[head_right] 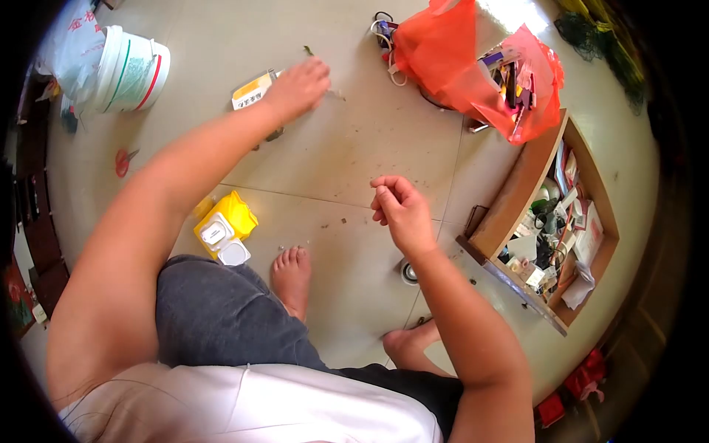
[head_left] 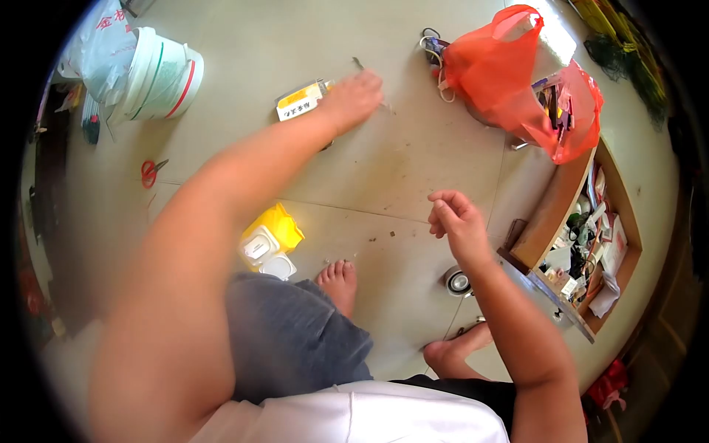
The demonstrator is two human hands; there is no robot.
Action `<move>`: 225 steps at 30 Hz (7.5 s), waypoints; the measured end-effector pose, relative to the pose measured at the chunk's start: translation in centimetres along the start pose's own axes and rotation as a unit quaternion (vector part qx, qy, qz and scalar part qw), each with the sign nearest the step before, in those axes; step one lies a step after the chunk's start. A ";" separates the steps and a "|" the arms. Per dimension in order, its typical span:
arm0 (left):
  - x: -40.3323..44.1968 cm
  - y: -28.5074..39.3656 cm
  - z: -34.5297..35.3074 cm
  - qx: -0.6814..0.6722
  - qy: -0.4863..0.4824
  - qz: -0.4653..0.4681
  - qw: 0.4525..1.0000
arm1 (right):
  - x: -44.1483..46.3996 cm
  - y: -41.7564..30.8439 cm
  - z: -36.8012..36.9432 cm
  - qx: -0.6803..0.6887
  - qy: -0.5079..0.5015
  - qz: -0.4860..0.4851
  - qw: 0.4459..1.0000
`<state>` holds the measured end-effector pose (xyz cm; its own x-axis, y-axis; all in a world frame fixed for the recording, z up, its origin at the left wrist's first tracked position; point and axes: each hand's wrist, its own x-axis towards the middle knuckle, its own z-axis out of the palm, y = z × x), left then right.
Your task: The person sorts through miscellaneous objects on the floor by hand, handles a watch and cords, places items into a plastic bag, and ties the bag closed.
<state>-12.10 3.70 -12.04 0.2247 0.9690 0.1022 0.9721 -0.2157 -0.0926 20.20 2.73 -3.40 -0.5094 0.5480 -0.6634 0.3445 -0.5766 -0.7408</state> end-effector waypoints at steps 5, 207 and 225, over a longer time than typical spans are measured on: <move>2.2 -1.8 1.5 -0.105 0.034 -0.179 0.978 | -0.3 0.5 0.8 0.020 0.003 0.014 1.000; -3.6 7.9 -10.0 -0.757 -0.209 -0.358 0.505 | 2.3 -1.8 0.2 0.171 -0.166 0.001 0.971; -3.5 8.6 -11.3 -0.724 -0.191 -0.269 0.606 | 1.7 -2.1 1.2 0.014 -0.139 -0.007 0.990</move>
<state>-3.78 -2.91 -2.01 0.0859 0.8440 -0.5294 0.0000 0.5314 0.8472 17.63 4.10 -2.82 -0.7119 0.3705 -0.5966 0.3164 -0.5892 -0.7434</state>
